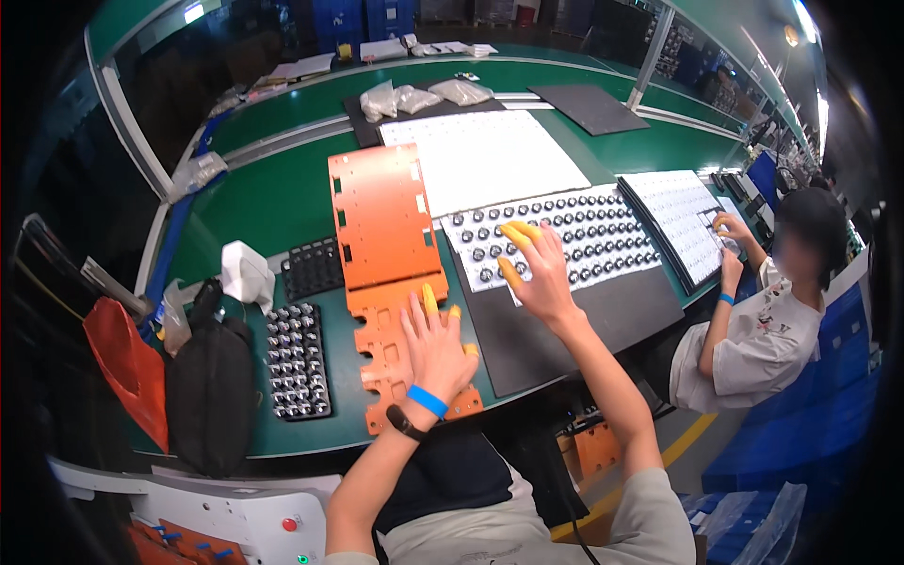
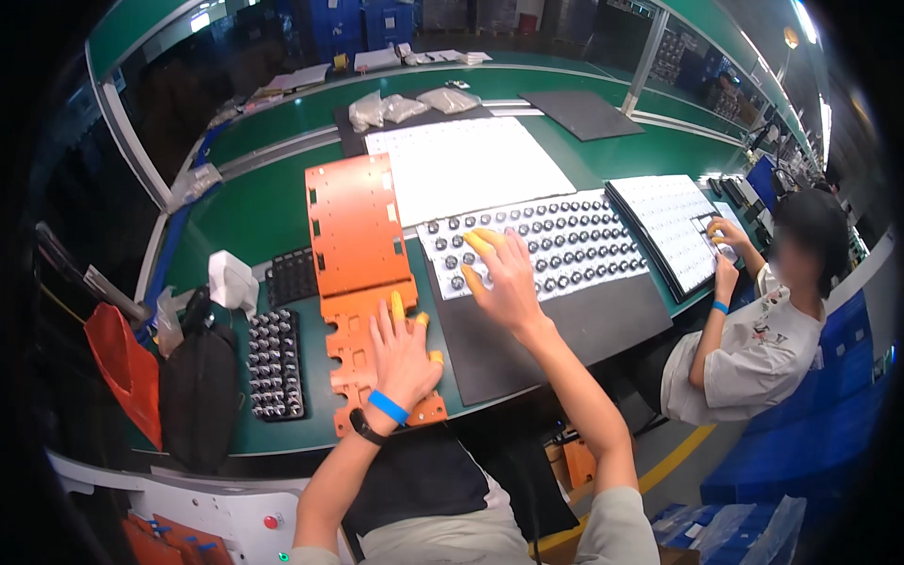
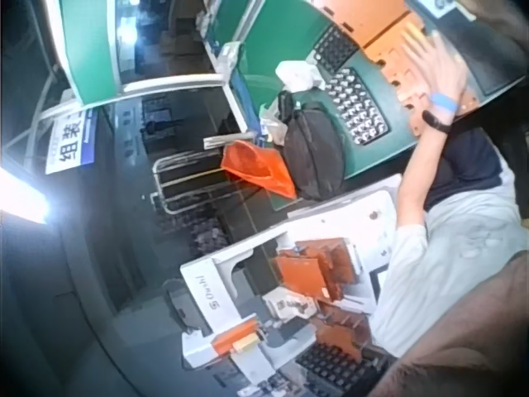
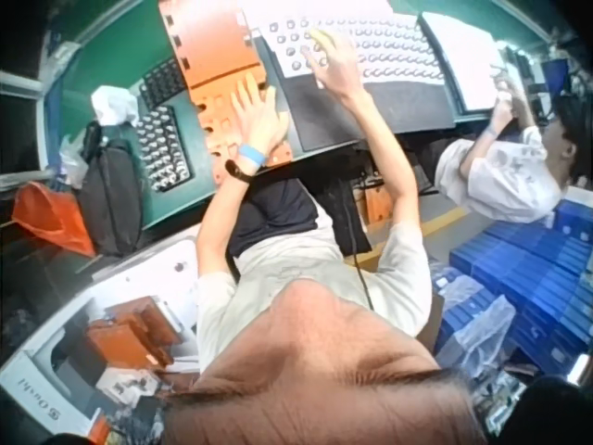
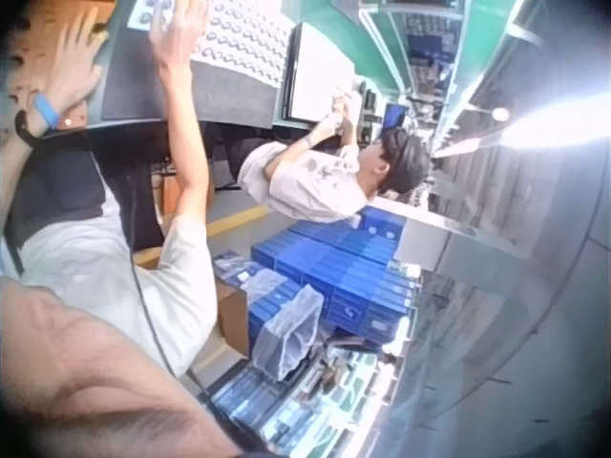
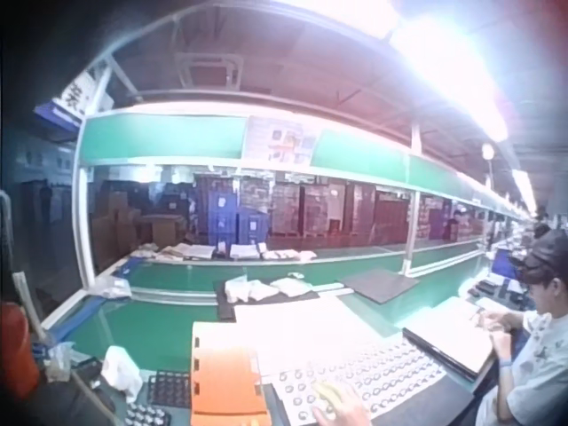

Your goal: The person places an orange plastic tray on the workbench and picks up small white components from a sheet. They insert these components into the tray one by one, then place the tray into a machine labeled 'Oushi' and press a button on the control panel.

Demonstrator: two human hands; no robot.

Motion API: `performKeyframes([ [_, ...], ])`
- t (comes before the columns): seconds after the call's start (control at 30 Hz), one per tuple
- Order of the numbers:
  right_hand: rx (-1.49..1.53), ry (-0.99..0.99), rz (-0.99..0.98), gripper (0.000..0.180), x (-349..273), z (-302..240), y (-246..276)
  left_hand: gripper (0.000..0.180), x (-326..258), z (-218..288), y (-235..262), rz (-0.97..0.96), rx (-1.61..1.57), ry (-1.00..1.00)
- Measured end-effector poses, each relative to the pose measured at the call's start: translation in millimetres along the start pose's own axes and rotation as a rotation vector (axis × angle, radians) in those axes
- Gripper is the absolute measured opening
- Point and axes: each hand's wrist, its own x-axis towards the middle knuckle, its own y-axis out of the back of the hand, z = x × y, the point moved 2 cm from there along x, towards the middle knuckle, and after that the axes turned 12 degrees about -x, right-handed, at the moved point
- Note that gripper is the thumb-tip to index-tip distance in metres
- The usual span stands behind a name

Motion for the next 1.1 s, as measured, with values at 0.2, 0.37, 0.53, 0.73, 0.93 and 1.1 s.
performKeyframes([
  [0.2,0.067,-0.192,-0.024,0.048,111,57,-135,0.067,7,10,9,-0.068,0.026,0.004],
  [0.37,-0.034,-0.075,-0.296,0.068,182,58,-283,0.064,3,5,17,-0.11,-0.008,0.078],
  [0.53,-0.102,-0.043,-0.5,0.087,230,65,-356,0.066,11,7,12,-0.201,-0.03,0.08],
  [0.73,-0.142,-0.093,-0.595,0.1,259,49,-408,0.068,10,9,16,-0.337,0.013,0.168],
  [0.93,-0.196,-0.092,-0.66,0.102,254,51,-423,0.066,10,6,14,-0.351,-0.042,0.162],
  [1.1,-0.153,-0.004,-0.598,0.094,231,48,-421,0.063,12,10,17,-0.319,-0.005,0.146],
])
